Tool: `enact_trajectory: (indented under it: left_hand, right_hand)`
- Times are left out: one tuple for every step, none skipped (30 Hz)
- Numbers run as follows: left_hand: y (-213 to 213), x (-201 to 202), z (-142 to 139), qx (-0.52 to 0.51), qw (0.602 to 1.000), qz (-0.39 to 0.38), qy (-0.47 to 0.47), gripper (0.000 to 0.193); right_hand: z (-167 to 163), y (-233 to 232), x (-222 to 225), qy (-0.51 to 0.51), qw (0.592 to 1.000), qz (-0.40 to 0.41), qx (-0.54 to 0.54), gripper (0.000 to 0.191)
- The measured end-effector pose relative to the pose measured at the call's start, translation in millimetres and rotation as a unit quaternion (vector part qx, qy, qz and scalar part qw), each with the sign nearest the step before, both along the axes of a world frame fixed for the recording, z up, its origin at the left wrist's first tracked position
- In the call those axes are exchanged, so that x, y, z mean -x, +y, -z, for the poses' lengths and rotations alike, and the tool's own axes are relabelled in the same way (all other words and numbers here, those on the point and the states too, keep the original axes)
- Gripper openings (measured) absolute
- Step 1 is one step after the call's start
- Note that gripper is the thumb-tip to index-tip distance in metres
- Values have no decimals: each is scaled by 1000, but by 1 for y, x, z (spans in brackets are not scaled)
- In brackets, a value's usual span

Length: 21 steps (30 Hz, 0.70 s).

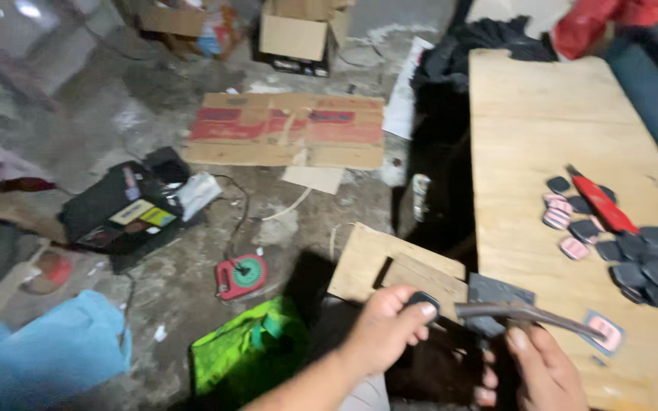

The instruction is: The person repeatedly places small rectangular rubber pieces on a wooden block and uses a curved metal tool to press and shape the edges. They handle each piece one at a time, repositioning it as needed, and set finished pieces aside on the table.

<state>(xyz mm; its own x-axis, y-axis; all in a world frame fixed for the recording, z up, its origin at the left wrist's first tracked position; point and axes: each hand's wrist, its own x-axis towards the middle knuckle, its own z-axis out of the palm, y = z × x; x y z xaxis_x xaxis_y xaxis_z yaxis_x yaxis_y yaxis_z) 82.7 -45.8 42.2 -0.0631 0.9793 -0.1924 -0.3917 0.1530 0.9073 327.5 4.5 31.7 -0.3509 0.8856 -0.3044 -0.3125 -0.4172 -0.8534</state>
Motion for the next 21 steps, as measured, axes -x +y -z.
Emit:
enact_trajectory:
  left_hand:
    - [-3, 4, -8, -3, 1000, -5, 3, 14]
    - [-6, 8, -16, -8, 1000, -12, 9, 14]
    - [-9, 12, -24, -1, 1000, -8, 6, 13]
    - [-11, 15, -30, 7, 1000, -8, 3, 13]
    - [-13, 17, -36, 14, 1000, -8, 2, 12]
    - [-15, 16, -42, 6, 1000, 3, 4, 11]
    - [-17, 17, -46, -3, 1000, 12, 7, 11]
    - [-18, 16, -49, -10, 1000, 19, 10, 11]
    - [-19, 15, -51, -17, 999, 30, -3, 11]
    - [-20, 14, -53, -25, 999, 40, -16, 11]
    - [-20, 14, -55, -33, 998, 48, -29, 10]
    - [-20, 14, -55, -31, 998, 48, -26, 10]
    - [-20, 15, -56, -27, 998, 47, -24, 10]
    - [-21, 15, -56, -24, 998, 46, -21, 10]
    - [-22, 15, -57, -37, 998, 52, -15, 10]
    - [-23, 15, -57, -52, 997, 59, -8, 10]
    - [-23, 16, -58, -68, 995, 66, 0, 10]
    - [-22, 16, -59, -67, 995, 68, -10, 10]
    - [-22, 16, -60, -64, 995, 68, -21, 9]
    - [-22, 16, -61, -59, 995, 67, -34, 9]
    - [-23, 16, -62, -51, 996, 57, -39, 10]
  right_hand:
    - [-11, -8, 3, -59, 998, 31, -8, 29]
    - [-22, -14, 9, -115, 991, 61, -15, 28]
    - [-33, -20, 13, -94, 992, 69, -57, 23]
    - [-42, -24, 16, -72, 990, 74, -100, 21]
    - [-50, -27, 20, -50, 986, 76, -143, 21]
    - [-55, -29, 26, -56, 986, 70, -138, 22]
    - [-59, -31, 31, -59, 987, 63, -133, 23]
    - [-61, -31, 34, -62, 988, 54, -128, 24]
    - [-62, -32, 36, -77, 989, 38, -123, 24]
    - [-62, -32, 36, -92, 988, 20, -120, 23]
    - [-61, -32, 36, -106, 988, 1, -117, 23]
    - [-61, -31, 34, -82, 989, 27, -123, 24]
    - [-63, -31, 31, -58, 989, 52, -128, 26]
    - [-64, -32, 29, -34, 987, 78, -134, 29]
    - [-66, -31, 27, -62, 990, 27, -122, 28]
    - [-69, -27, 25, -90, 989, -23, -112, 27]
    - [-73, -25, 24, -118, 985, -71, -102, 26]
    - [-77, -23, 24, -115, 987, -50, -104, 25]
    - [-81, -22, 24, -112, 988, -29, -104, 24]
    - [-84, -22, 25, -111, 989, -11, -101, 24]
    - [-85, -25, 28, -58, 992, 34, -105, 25]
